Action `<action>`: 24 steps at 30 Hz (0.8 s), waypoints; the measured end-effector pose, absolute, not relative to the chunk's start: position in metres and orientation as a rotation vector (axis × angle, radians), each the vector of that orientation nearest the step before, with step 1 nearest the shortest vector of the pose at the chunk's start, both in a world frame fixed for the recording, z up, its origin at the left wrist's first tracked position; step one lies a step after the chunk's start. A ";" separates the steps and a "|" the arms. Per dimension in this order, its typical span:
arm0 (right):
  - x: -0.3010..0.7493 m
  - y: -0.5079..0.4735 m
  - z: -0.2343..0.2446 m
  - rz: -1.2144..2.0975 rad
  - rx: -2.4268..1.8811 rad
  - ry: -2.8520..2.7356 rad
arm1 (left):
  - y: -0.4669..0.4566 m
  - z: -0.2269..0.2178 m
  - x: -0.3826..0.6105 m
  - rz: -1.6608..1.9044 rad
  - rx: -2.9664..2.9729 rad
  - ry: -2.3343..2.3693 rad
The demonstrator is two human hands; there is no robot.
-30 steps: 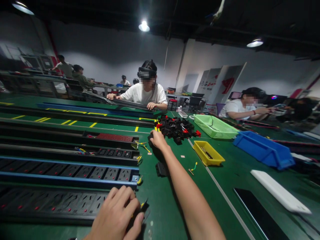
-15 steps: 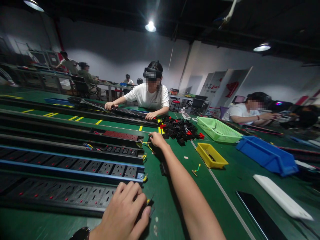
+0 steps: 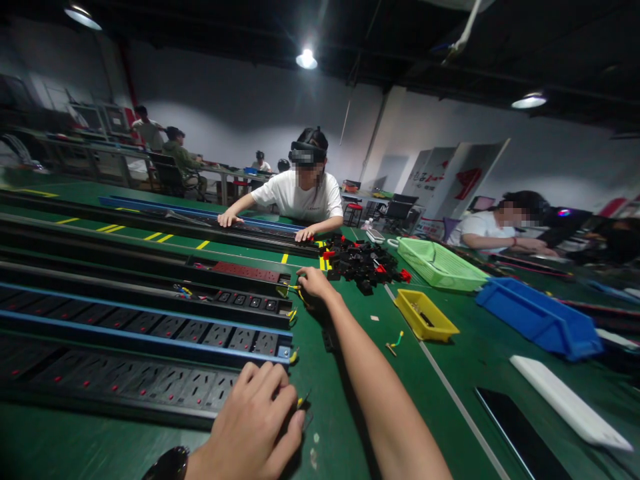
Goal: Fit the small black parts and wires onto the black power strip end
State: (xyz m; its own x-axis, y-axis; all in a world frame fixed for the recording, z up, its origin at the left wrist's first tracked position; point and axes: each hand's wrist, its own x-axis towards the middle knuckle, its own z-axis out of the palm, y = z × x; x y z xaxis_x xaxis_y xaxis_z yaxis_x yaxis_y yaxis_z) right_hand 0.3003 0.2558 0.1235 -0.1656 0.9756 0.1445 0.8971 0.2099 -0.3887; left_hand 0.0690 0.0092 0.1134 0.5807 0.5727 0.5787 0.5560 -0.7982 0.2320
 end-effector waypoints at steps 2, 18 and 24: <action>0.298 0.254 0.123 0.303 -1.719 -2.137 | 0.008 0.114 0.069 1.030 2.775 0.982; 0.324 0.243 0.120 0.342 -1.711 -1.826 | 0.008 0.120 0.068 1.009 2.789 0.974; 0.372 0.236 0.107 0.175 -1.954 -1.855 | 0.008 0.119 0.068 0.976 2.784 0.967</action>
State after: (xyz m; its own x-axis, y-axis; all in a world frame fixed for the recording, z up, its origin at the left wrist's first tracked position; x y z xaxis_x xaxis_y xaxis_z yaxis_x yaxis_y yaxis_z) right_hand 0.3719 0.2358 0.1073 0.0935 0.9745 0.2041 0.9190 -0.0056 -0.3942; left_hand 0.0681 0.0081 0.1185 0.6085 0.5700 0.5521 0.5465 -0.8055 0.2293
